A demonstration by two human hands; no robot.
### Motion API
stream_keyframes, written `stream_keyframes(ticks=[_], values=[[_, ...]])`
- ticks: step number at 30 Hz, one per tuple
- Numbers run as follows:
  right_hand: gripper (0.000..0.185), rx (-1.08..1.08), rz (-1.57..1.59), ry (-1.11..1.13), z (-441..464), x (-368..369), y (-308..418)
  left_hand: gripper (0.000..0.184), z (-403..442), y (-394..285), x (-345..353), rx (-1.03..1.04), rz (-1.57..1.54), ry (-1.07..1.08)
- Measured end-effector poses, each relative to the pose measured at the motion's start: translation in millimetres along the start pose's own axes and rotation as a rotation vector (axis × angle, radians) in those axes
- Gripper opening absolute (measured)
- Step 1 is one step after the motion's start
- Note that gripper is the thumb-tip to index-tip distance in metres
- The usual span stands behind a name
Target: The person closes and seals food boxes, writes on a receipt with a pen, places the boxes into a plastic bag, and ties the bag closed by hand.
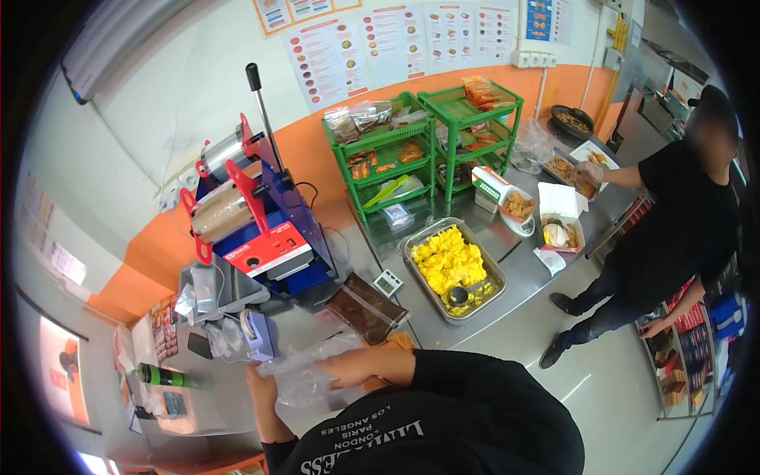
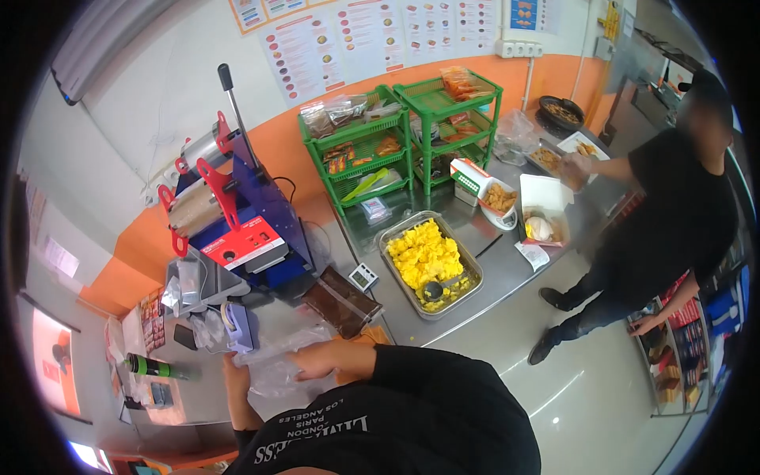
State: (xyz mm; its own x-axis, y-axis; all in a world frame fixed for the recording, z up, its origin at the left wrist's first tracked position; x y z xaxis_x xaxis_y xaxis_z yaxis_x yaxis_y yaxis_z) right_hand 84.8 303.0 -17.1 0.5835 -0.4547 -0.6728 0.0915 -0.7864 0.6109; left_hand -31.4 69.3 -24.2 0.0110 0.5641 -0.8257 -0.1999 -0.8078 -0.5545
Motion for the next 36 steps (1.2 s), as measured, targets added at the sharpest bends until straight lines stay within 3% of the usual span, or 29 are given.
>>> stream_keyframes(ticks=[2, 6, 8, 10, 11, 13, 14, 15, 16, 18, 19, 21, 22, 24, 26, 28, 29, 30, 32, 34, 36], values=[[0.073, -0.329, 0.170, -0.048, -26, -15, 24, 0.051, 4, -5, 3, -0.005, 0.026, 0.021], [0.069, -0.224, 0.161, -0.209, -55, -44, -10, 0.051, 15, 24, 20, -0.144, -0.074, 0.035], [0.056, -0.320, 0.554, -0.162, -85, -78, -32, 0.052, 26, 46, 12, -0.111, -0.016, 0.014], [0.049, -0.287, 0.670, -0.563, -122, -123, -97, 0.052, 26, 37, 3, -0.077, 0.037, -0.003], [0.046, -0.204, 0.770, -0.653, -139, -132, -151, 0.056, 19, 20, -7, -0.152, 0.031, 0.050], [0.030, -0.037, 1.197, -1.154, -193, -141, -287, 0.062, 14, 20, -1, -0.227, 0.022, 0.115], [0.024, 0.126, 1.164, -1.491, -240, -142, -342, 0.068, 14, 31, -4, -0.189, 0.019, 0.070], [0.027, 0.479, 1.114, -1.718, -285, -138, -386, 0.076, 14, 35, -4, -0.153, 0.014, 0.021], [0.029, 0.691, 1.094, -1.765, -316, -132, -440, 0.076, 11, 32, 0, -0.158, 0.009, 0.026], [0.037, 1.033, 0.768, -2.114, -364, -89, -582, 0.082, 3, 5, -20, -0.048, 0.126, -0.156], [0.038, 1.098, 0.771, -2.067, -373, -85, -608, 0.082, -3, -6, -19, -0.051, 0.123, -0.160], [0.041, 1.289, 0.780, -1.917, -382, -89, -636, 0.076, -18, -45, -23, 0.023, 0.404, -0.250], [0.041, 1.279, 0.783, -1.918, -384, -96, -634, 0.076, -23, -53, -17, 0.021, 0.404, -0.259], [0.044, 0.984, 1.220, -1.779, -366, -111, -605, 0.073, -37, -78, -7, 0.111, 0.594, -0.282], [0.043, 1.027, 1.112, -1.725, -360, -115, -611, 0.065, -50, -98, 0, 0.168, 0.628, -0.337], [0.043, 1.006, 1.100, -1.811, -361, -114, -605, 0.059, -70, -133, 11, 0.448, 0.409, -0.362], [0.043, 1.014, 1.098, -1.805, -360, -113, -601, 0.047, -77, -138, 19, 0.435, 0.354, -0.309], [0.041, 1.055, 0.976, -1.809, -365, -115, -594, 0.047, -79, -135, 22, 0.434, 0.351, -0.296], [0.037, 1.137, 0.727, -1.801, -375, -114, -575, 0.043, -86, -127, 87, 0.514, 0.177, 0.319], [0.036, 1.178, 0.589, -1.772, -385, -108, -565, 0.043, -82, -134, 106, 0.496, 0.153, 0.380], [0.038, 1.139, 0.377, -1.904, -392, -104, -544, 0.049, -75, -119, 107, 0.540, 0.354, 0.193]])
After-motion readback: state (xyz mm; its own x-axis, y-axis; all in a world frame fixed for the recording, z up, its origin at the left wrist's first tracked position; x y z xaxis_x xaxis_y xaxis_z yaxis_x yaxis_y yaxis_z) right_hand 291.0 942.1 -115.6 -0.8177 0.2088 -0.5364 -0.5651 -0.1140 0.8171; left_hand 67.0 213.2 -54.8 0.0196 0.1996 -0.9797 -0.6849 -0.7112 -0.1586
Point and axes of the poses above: each hand's wrist, its own z-axis towards the middle knuckle, its own x-axis out of the palm, y = z × x, the point moved 10 cm from there along z, towards the middle knuckle, and after that the axes turned 7 degrees about x, right-handed, at the moved point
